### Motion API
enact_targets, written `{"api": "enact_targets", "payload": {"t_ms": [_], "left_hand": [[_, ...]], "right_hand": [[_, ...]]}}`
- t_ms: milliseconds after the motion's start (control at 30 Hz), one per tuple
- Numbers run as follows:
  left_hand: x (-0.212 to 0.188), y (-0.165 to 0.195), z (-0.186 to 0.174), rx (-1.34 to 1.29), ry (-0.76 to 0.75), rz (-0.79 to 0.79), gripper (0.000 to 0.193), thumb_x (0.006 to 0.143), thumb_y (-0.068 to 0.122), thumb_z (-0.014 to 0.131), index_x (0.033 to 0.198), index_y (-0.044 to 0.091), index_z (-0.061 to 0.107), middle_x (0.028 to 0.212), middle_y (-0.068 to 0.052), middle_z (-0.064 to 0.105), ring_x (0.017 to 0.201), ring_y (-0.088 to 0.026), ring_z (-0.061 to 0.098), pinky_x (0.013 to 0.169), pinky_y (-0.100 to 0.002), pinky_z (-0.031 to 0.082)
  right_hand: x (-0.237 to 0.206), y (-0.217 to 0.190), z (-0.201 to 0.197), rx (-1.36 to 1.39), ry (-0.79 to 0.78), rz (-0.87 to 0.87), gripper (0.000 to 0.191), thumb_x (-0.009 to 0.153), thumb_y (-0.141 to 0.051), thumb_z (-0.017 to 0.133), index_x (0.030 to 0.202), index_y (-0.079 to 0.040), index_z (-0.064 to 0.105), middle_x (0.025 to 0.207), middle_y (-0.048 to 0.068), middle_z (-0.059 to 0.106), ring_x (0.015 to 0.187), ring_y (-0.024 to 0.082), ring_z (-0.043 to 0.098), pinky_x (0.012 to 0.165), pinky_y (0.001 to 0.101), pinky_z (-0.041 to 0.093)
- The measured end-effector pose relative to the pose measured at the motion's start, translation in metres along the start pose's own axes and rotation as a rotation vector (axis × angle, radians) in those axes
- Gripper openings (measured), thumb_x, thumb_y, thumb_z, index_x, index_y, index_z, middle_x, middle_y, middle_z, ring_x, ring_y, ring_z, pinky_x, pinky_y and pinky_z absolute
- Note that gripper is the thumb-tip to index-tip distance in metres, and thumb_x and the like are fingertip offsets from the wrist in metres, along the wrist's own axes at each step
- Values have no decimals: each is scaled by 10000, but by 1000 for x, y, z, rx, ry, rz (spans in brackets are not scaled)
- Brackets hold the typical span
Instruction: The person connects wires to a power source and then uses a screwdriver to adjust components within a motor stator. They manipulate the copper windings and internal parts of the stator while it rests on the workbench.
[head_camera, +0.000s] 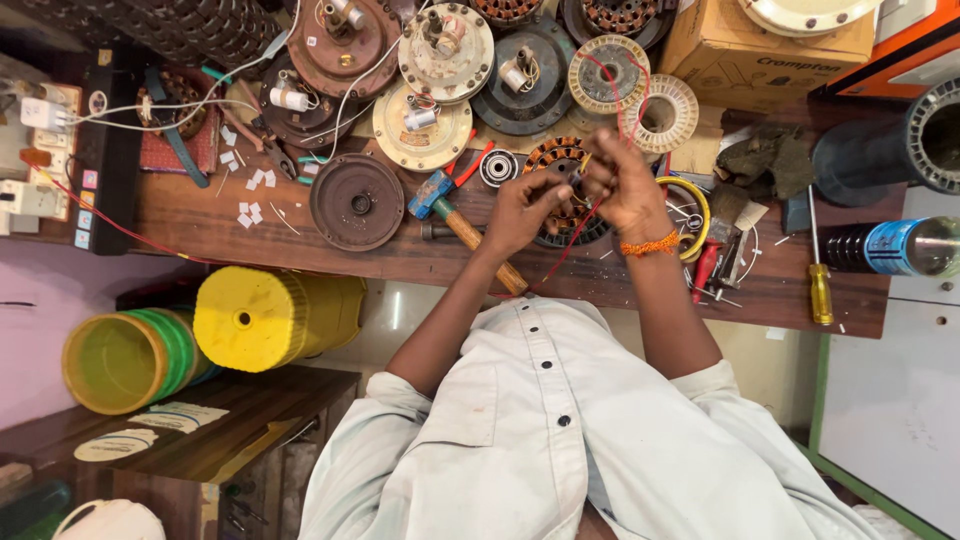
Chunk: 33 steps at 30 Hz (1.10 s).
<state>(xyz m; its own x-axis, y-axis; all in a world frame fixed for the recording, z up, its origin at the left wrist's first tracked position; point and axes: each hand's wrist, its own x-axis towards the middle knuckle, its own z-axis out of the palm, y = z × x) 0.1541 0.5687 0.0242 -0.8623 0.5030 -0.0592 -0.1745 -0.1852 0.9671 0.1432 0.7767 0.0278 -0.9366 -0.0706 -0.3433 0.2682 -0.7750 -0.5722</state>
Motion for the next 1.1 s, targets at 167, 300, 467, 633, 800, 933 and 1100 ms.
{"api": "enact_targets", "payload": {"t_ms": [167, 300, 467, 633, 800, 933, 1100], "left_hand": [[-4, 6, -7, 79, 6, -55, 220, 1011, 218, 678, 1044, 5, 717, 756, -28, 698, 632, -76, 668, 509, -235, 545], [-4, 8, -11, 49, 9, -9, 199, 1006, 212, 685, 1022, 14, 698, 755, -3, 670, 637, -61, 669, 530, -234, 542], [-9, 12, -6, 216, 50, 35, 197, 1005, 221, 696, 1012, 24, 691, 740, 5, 662, 626, -45, 623, 551, -239, 512], [-25, 15, 3, 525, 103, 111, 190, 973, 220, 718, 1021, 38, 697, 705, 1, 677, 605, -64, 603, 564, -267, 464], [-39, 16, 2, 453, 204, 65, 200, 986, 237, 716, 968, 38, 705, 681, -1, 639, 592, -68, 579, 543, -270, 448], [-36, 23, -2, 281, 346, -33, 211, 1002, 243, 694, 980, 33, 703, 676, 5, 627, 590, -80, 591, 542, -290, 483], [-22, 46, -3, 754, 329, 460, 254, 863, 126, 773, 1086, 30, 700, 1001, -120, 721, 950, -262, 651, 811, -368, 534]], "right_hand": [[-23, -22, -3, -61, -28, -315, 159, 1028, -189, 734, 952, -116, 614, 715, -46, 490, 520, 54, 344, 453, 234, 247], [-53, -18, 7, -491, 54, -397, 94, 959, -135, 753, 985, -46, 736, 708, -42, 548, 541, 32, 399, 479, 219, 279], [-65, 3, 43, -807, 134, -559, 189, 911, -144, 828, 1007, -10, 736, 911, -7, 697, 779, 50, 596, 667, 208, 451], [-72, 14, 64, -1044, 229, -685, 216, 940, -172, 823, 1022, -2, 719, 922, 6, 730, 831, 85, 657, 770, 250, 526], [-70, 28, 54, -870, 282, -724, 191, 1018, -164, 774, 1070, 14, 729, 946, 20, 718, 830, 82, 600, 756, 248, 486], [-65, 45, 42, -355, 293, -494, 182, 1018, -159, 738, 1085, 4, 693, 724, -54, 509, 529, 13, 347, 475, 215, 258], [-60, 63, 39, -168, 262, -454, 169, 1060, -191, 645, 1104, -29, 626, 789, -52, 520, 488, 16, 306, 441, 233, 237]]}}
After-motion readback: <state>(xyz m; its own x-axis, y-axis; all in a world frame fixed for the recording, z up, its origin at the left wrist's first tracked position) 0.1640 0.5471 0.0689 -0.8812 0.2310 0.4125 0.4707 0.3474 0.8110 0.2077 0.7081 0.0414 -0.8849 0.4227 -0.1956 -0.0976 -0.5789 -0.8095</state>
